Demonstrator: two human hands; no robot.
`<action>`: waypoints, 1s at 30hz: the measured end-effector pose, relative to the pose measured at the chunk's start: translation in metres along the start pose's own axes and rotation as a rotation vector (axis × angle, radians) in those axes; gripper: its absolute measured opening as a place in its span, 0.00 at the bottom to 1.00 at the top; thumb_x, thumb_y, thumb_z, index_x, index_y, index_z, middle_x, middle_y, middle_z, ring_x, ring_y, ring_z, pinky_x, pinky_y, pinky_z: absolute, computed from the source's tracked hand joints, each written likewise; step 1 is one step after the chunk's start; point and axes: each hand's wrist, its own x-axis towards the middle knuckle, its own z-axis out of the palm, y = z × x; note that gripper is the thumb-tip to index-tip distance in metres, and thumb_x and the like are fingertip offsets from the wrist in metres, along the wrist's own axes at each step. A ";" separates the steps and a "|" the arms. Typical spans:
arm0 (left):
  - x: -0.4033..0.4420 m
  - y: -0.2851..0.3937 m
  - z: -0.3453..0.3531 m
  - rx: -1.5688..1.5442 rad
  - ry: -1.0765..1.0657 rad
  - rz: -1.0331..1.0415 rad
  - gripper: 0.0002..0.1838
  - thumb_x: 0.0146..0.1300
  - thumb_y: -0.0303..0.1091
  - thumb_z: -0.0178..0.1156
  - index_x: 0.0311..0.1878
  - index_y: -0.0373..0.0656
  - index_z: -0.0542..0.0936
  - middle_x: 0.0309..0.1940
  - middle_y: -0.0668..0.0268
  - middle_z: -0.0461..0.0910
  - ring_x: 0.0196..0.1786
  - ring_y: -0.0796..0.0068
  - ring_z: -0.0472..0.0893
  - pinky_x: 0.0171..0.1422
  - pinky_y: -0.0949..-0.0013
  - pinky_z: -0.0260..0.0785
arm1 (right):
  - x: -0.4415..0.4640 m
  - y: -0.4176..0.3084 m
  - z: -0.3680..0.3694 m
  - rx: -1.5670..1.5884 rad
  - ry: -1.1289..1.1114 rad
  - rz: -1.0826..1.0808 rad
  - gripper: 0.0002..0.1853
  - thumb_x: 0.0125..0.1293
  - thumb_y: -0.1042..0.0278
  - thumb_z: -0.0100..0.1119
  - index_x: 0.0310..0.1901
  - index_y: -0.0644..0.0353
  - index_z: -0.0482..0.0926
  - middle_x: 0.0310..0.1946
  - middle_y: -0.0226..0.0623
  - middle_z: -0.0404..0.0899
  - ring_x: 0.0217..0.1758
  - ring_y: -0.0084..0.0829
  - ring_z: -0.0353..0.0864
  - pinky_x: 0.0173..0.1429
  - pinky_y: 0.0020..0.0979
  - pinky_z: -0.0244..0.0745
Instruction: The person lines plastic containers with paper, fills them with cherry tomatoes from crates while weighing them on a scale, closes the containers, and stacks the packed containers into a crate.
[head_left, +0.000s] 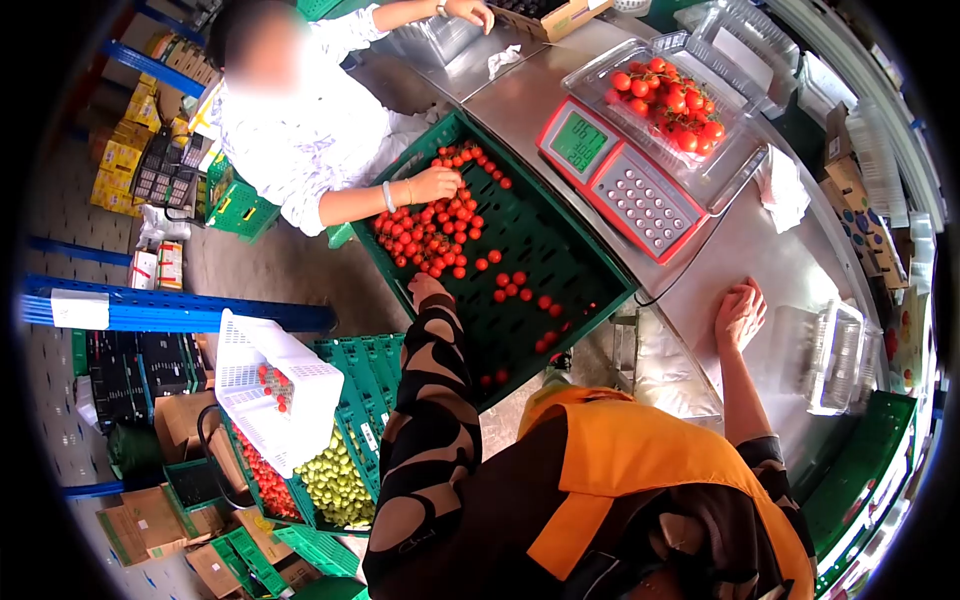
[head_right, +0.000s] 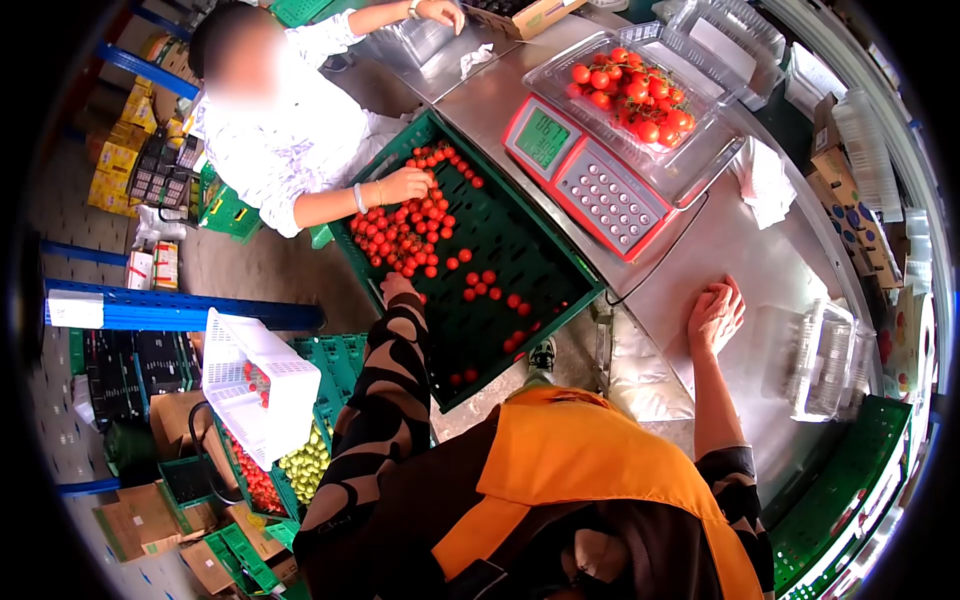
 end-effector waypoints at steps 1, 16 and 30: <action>-0.002 0.001 -0.006 -0.067 -0.031 -0.029 0.12 0.70 0.36 0.51 0.52 0.45 0.73 0.52 0.52 0.74 0.48 0.51 0.83 0.49 0.53 0.79 | 0.000 0.000 -0.001 0.000 -0.002 -0.002 0.09 0.63 0.65 0.52 0.44 0.51 0.76 0.63 0.32 0.72 0.66 0.41 0.67 0.66 0.45 0.62; -0.017 -0.040 -0.007 -0.786 -0.147 0.341 0.07 0.62 0.30 0.63 0.43 0.41 0.80 0.33 0.64 0.83 0.35 0.68 0.84 0.41 0.66 0.76 | -0.001 -0.004 -0.007 0.033 -0.010 -0.004 0.08 0.63 0.66 0.52 0.43 0.52 0.76 0.63 0.32 0.71 0.67 0.40 0.66 0.66 0.45 0.62; -0.141 0.107 -0.227 -1.717 -1.094 0.820 0.20 0.68 0.29 0.60 0.62 0.42 0.73 0.58 0.61 0.77 0.55 0.65 0.81 0.57 0.60 0.79 | 0.001 -0.004 -0.014 0.173 0.005 0.071 0.07 0.60 0.68 0.54 0.40 0.52 0.76 0.61 0.33 0.73 0.67 0.39 0.67 0.67 0.44 0.61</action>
